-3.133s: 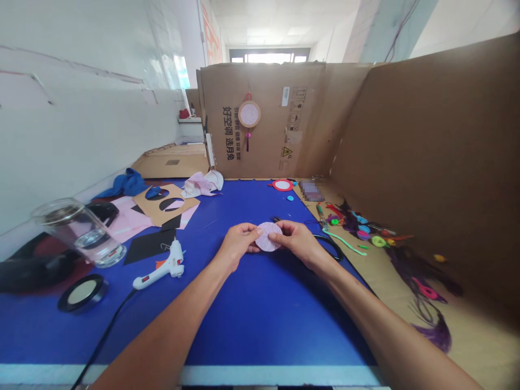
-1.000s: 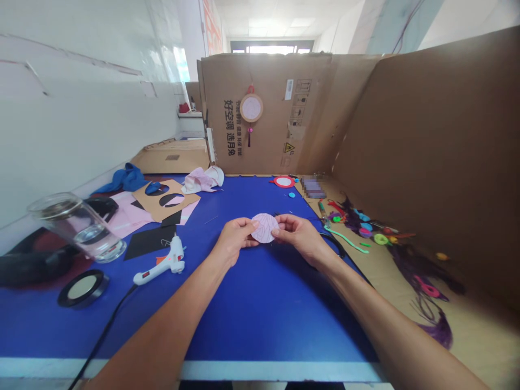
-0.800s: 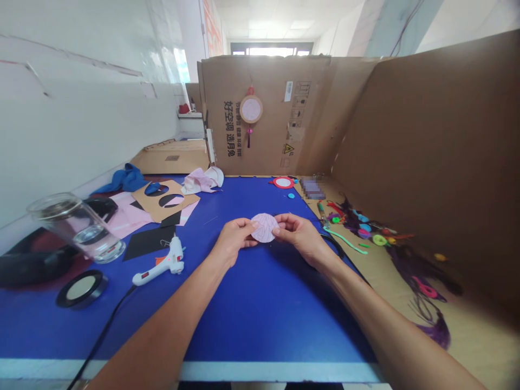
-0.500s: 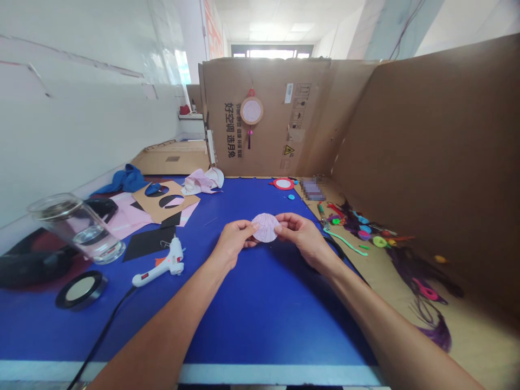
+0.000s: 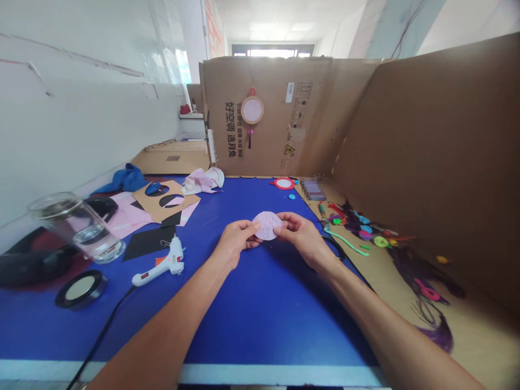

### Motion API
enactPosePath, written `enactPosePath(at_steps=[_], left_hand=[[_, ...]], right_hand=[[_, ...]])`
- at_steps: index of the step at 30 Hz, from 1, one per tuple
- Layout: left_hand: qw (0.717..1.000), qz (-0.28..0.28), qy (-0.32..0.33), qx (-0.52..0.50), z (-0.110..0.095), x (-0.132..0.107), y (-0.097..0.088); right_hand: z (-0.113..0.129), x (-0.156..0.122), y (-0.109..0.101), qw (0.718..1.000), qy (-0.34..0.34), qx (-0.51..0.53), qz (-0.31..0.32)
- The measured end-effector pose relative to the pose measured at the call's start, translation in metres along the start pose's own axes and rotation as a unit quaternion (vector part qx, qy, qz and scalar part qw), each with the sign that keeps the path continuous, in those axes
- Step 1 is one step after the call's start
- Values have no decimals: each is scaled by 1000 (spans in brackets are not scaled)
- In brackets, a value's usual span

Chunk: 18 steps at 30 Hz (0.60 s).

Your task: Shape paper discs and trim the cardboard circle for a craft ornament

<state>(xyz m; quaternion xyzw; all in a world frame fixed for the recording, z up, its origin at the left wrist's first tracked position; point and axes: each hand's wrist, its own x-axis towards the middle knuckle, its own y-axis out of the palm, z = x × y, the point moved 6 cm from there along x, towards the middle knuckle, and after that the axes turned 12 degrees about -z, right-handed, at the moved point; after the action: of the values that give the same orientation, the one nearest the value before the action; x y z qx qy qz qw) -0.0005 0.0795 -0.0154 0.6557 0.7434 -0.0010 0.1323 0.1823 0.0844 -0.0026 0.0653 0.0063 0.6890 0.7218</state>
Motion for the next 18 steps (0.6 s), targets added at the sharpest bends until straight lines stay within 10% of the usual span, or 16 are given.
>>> enactPosePath(at_steps=[18], left_hand=[[997, 32, 7, 63, 4, 0, 1]], right_hand=[[0, 1, 0, 1000, -10, -17, 6]])
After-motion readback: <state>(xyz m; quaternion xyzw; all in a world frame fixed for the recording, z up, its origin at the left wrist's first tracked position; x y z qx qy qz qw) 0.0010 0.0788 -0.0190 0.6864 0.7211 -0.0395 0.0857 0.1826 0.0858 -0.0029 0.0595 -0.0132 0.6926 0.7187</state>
